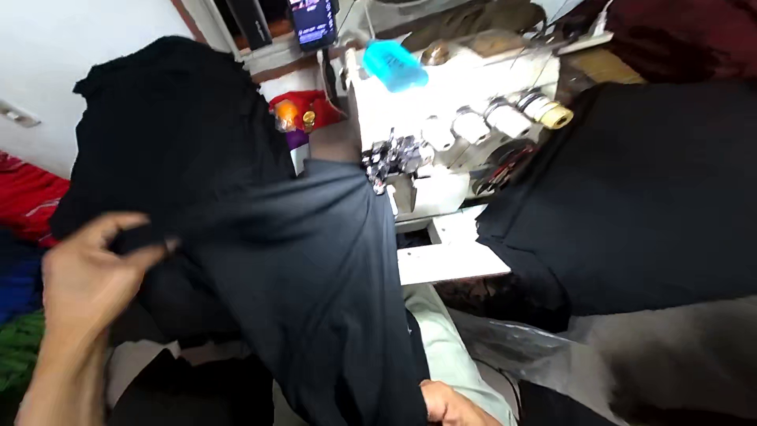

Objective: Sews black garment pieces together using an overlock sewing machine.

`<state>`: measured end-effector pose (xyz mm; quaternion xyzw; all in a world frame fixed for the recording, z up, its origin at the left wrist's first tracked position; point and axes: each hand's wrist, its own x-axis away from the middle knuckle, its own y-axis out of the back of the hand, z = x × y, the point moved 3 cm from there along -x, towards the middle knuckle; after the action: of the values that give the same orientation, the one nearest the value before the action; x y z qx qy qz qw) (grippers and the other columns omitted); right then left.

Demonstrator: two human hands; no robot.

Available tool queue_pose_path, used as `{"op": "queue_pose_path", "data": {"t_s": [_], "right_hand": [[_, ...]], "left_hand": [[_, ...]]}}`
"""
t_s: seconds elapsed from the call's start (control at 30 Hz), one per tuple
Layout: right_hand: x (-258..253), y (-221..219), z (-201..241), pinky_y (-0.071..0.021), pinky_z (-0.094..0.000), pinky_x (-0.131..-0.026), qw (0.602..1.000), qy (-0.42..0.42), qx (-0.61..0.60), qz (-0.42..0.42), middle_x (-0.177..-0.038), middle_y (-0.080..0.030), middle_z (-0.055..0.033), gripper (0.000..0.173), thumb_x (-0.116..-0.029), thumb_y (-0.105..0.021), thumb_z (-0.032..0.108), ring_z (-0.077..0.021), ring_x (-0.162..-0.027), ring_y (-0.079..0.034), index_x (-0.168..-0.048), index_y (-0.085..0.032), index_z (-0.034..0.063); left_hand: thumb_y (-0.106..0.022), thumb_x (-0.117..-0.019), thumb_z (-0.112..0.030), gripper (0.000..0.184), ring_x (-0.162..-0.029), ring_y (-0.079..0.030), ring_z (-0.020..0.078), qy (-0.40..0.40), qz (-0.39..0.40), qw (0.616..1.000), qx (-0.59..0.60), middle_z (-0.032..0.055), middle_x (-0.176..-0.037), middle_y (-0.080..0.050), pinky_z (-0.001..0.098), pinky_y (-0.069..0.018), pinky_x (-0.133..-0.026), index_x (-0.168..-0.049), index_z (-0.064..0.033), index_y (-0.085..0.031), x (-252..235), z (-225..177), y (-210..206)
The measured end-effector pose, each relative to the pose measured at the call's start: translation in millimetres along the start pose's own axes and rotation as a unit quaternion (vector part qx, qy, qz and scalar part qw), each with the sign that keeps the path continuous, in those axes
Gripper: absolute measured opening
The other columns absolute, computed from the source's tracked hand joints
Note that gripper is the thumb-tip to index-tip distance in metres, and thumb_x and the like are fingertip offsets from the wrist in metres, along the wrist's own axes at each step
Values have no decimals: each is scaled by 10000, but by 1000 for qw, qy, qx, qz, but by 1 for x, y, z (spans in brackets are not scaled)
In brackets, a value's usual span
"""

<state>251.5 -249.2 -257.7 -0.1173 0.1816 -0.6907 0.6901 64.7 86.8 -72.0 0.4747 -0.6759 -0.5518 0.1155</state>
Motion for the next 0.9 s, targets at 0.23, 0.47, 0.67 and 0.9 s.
{"op": "queue_pose_path", "data": {"t_s": [0.23, 0.47, 0.67, 0.9], "right_hand": [[37, -39, -28, -609, -339, -820, 945, -153, 132, -258, -920, -763, -38, 129, -929, -711, 81, -97, -851, -725, -1039, -743, 22], [52, -55, -26, -605, -309, -719, 929, -136, 121, -323, -860, -738, -30, 150, -954, -683, 67, -97, -754, -710, -1091, -655, 15], [59, -64, -21, -608, -289, -719, 915, -98, 173, -352, -878, -745, -22, 152, -966, -669, 66, -77, -764, -714, -1106, -635, 17], [62, -78, -4, -597, -246, -754, 826, 16, 422, -373, -900, -757, -107, 164, -971, -690, 135, -93, -815, -727, -1034, -724, -12]], "left_hand": [[-659, -979, -254, 230, -846, -710, 83, -114, 153, 956, 222, 39, -1011, -748, 268, -617, -739, -1059, -65, -762, 157, -102, -121], [-744, -898, -189, 267, -708, -636, 53, -33, 110, 967, 226, 117, -1109, -682, 188, -557, -591, -1103, -21, -720, 240, -100, -157], [-700, -908, -199, 149, -921, -722, 115, -54, 95, 982, 156, 39, -1001, -741, 269, -614, -796, -963, -81, -771, 242, -88, -156], [-749, -902, -347, 238, -916, -674, 142, -140, -8, 983, 114, -9, -833, -697, 284, -553, -861, -821, -127, -705, 239, -112, -104]]}}
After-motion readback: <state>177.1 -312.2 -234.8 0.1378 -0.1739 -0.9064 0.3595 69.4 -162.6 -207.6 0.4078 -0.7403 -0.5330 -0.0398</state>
